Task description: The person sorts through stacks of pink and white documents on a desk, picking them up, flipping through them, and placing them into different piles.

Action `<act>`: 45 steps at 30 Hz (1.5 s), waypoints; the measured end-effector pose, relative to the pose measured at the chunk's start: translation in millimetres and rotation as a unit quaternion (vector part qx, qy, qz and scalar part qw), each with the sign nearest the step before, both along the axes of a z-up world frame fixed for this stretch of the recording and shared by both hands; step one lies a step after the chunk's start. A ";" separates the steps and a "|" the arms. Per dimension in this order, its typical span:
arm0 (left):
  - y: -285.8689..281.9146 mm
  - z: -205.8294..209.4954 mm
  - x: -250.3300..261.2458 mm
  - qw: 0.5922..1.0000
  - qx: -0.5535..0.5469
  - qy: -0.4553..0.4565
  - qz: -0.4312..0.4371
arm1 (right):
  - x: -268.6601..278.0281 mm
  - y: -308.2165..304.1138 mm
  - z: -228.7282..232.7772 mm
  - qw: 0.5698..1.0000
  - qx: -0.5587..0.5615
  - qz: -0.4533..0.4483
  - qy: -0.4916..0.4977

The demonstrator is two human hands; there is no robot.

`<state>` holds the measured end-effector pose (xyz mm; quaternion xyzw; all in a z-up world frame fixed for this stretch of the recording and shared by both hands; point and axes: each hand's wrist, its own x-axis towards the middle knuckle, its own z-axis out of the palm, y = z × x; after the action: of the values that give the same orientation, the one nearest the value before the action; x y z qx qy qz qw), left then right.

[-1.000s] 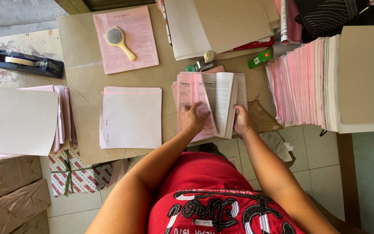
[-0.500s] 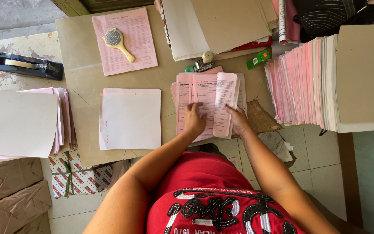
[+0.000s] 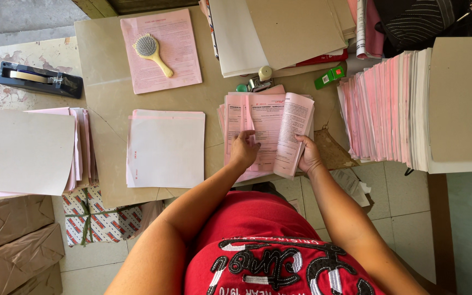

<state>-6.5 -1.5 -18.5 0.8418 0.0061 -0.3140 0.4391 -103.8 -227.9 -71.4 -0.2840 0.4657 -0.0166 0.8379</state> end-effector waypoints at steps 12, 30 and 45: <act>-13.9 13.3 0.2 0.974 0.041 -0.082 -0.209 | -2.9 0.5 -10.2 0.999 -0.018 0.022 0.014; 0.7 18.6 -1.1 0.999 0.045 0.022 0.014 | 6.7 21.6 20.0 0.989 -0.137 0.052 -0.034; 8.5 14.2 1.5 0.998 0.010 0.047 -0.035 | -6.2 34.5 94.1 0.815 -0.564 0.131 0.018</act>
<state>-5.0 7.0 -4.3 0.8299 0.0005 -0.3685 0.4189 -110.0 -193.4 22.7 -0.7652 0.3483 -0.1611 0.5170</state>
